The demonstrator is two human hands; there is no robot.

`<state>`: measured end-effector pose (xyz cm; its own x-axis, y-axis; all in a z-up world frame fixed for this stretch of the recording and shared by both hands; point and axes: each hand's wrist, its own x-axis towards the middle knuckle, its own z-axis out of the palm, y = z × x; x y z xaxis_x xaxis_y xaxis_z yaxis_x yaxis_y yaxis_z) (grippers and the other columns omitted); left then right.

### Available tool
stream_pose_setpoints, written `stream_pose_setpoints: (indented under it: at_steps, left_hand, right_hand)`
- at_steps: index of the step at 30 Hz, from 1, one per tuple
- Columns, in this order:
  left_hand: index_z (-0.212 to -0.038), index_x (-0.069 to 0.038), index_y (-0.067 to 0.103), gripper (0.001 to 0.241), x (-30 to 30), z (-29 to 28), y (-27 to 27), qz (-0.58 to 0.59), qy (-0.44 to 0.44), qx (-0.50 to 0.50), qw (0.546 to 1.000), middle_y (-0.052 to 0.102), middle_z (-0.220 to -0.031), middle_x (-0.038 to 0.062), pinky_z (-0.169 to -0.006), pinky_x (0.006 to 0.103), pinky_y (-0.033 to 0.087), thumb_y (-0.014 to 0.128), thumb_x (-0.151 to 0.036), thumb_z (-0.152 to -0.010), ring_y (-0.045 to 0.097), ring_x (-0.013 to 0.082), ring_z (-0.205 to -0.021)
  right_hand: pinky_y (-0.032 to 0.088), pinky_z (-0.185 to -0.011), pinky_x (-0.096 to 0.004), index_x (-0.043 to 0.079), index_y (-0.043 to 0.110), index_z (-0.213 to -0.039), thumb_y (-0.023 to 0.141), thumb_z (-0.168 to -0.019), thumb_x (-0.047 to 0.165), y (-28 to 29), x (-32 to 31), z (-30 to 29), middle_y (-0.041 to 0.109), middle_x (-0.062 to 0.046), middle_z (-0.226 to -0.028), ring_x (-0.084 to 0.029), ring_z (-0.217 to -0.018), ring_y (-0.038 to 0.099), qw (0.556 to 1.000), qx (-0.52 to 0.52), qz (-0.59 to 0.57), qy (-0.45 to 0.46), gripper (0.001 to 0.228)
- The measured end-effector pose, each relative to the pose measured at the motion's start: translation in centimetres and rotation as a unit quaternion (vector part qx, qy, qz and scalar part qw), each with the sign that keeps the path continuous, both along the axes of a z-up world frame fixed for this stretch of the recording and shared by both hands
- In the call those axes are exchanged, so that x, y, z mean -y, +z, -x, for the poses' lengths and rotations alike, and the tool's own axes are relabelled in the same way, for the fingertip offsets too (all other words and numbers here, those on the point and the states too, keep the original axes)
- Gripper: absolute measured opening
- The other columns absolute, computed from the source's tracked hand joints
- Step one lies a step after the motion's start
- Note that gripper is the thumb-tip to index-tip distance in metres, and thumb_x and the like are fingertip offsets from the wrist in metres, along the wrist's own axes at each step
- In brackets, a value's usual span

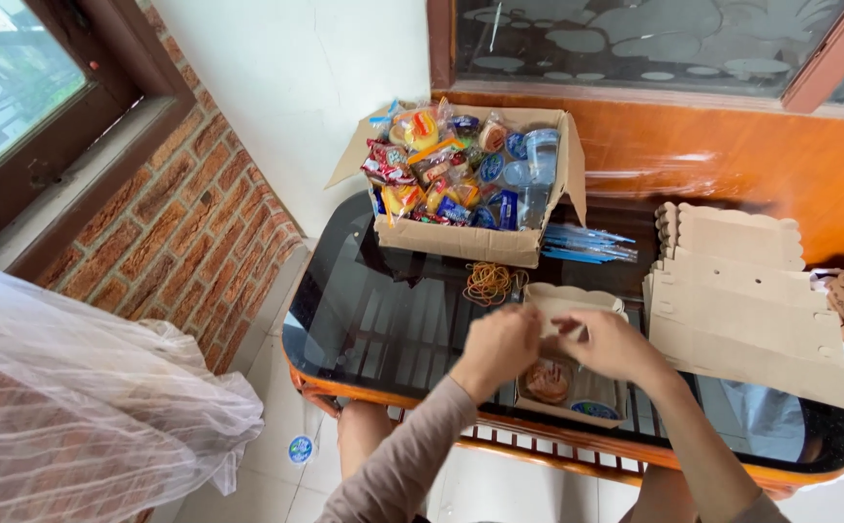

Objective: Folding a cardboard box and filling it with various snack items like chips and drinks

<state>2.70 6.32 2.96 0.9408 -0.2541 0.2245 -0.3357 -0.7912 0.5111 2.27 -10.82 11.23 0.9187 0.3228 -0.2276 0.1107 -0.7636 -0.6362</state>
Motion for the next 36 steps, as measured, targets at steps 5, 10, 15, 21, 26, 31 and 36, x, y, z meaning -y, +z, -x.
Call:
stream_pose_setpoints:
  at_steps: [5, 10, 15, 21, 26, 31, 36]
  left_hand:
    - [-0.109, -0.004, 0.066, 0.024, -4.9, -10.4, 1.0, 0.078, 0.048, 0.08, 0.993, 0.068, -0.101, 0.023, -0.08, 0.0532, 0.057, 0.05, -0.02, -0.1, 0.071, 0.0465, -0.094]
    - [-0.122, -0.002, 0.065, 0.029, -7.2, -18.8, -0.7, 0.094, 0.035, 0.071, 0.992, 0.067, -0.108, 0.026, -0.084, 0.0566, 0.057, 0.05, -0.019, -0.103, 0.068, 0.0504, -0.102]
    - [-0.095, -0.019, 0.076, 0.044, -7.7, -22.0, -4.8, -0.061, 0.06, -0.019, 0.996, 0.078, -0.089, 0.012, -0.103, 0.0546, 0.044, 0.043, -0.048, -0.097, 0.074, 0.0401, -0.099]
    - [-0.109, -0.015, 0.076, 0.042, -8.3, -19.8, -3.0, 0.01, 0.004, -0.02, 1.0, 0.079, -0.102, 0.013, -0.11, 0.0563, 0.033, 0.049, -0.046, -0.1, 0.073, 0.0394, -0.104]
    - [-0.114, -0.024, 0.075, 0.026, -8.7, -21.1, -4.0, 0.066, 0.009, -0.021, 0.998, 0.073, -0.112, 0.005, -0.11, 0.0535, 0.038, 0.067, -0.034, -0.091, 0.069, 0.033, -0.112]
    - [-0.107, -0.014, 0.078, 0.014, -8.5, -18.7, -0.7, 0.246, 0.024, 0.037, 0.968, 0.073, -0.092, 0.008, -0.091, 0.0417, 0.056, 0.071, -0.021, -0.096, 0.074, 0.0301, -0.095]
    - [-0.109, -0.005, 0.073, 0.018, -7.7, -13.5, 3.6, 0.396, 0.034, 0.024, 0.917, 0.075, -0.081, 0.01, -0.08, 0.0358, 0.058, 0.065, -0.02, -0.104, 0.073, 0.0165, -0.085]
  right_hand:
    - [0.055, -0.093, -0.053, 0.003, 0.07, -0.126, 0.06, -0.096, 0.014, 2.4, -2.5, -7.2, 0.074, -0.025, -0.115, -0.044, -0.11, 0.069, 0.99, 0.13, -0.035, 0.036, 0.034]
    - [0.056, -0.09, -0.05, 0.006, 0.07, -0.127, 0.054, -0.103, 0.015, -1.3, -5.6, -16.8, 0.073, -0.021, -0.114, -0.039, -0.108, 0.069, 0.986, 0.156, -0.05, 0.03, 0.03]
    - [0.05, -0.102, -0.054, 0.013, 0.061, -0.141, 0.039, -0.103, 0.007, -0.6, -6.9, -19.2, 0.065, -0.024, -0.135, -0.044, -0.126, 0.06, 0.996, 0.023, 0.011, 0.086, 0.044]
    - [0.04, -0.111, -0.06, 0.009, 0.062, -0.141, 0.031, -0.106, 0.017, -2.3, -6.9, -22.0, 0.052, -0.027, -0.149, -0.048, -0.138, 0.048, 0.993, -0.075, 0.007, 0.093, 0.048]
    - [0.035, -0.115, -0.06, 0.0, 0.054, -0.146, 0.044, -0.101, 0.022, -1.6, -6.9, -20.6, 0.044, -0.031, -0.152, -0.051, -0.141, 0.04, 0.992, -0.037, 0.001, 0.124, 0.051]
    - [0.04, -0.112, -0.059, -0.002, 0.052, -0.145, 0.058, -0.101, 0.023, -3.5, -5.3, -19.5, 0.05, -0.03, -0.144, -0.05, -0.136, 0.046, 0.987, 0.074, -0.06, 0.133, 0.051]
    - [0.048, -0.103, -0.057, 0.006, 0.061, -0.138, 0.063, -0.103, 0.026, -0.9, -4.3, -14.1, 0.062, -0.024, -0.136, -0.045, -0.127, 0.056, 0.976, 0.151, -0.148, 0.043, 0.041]
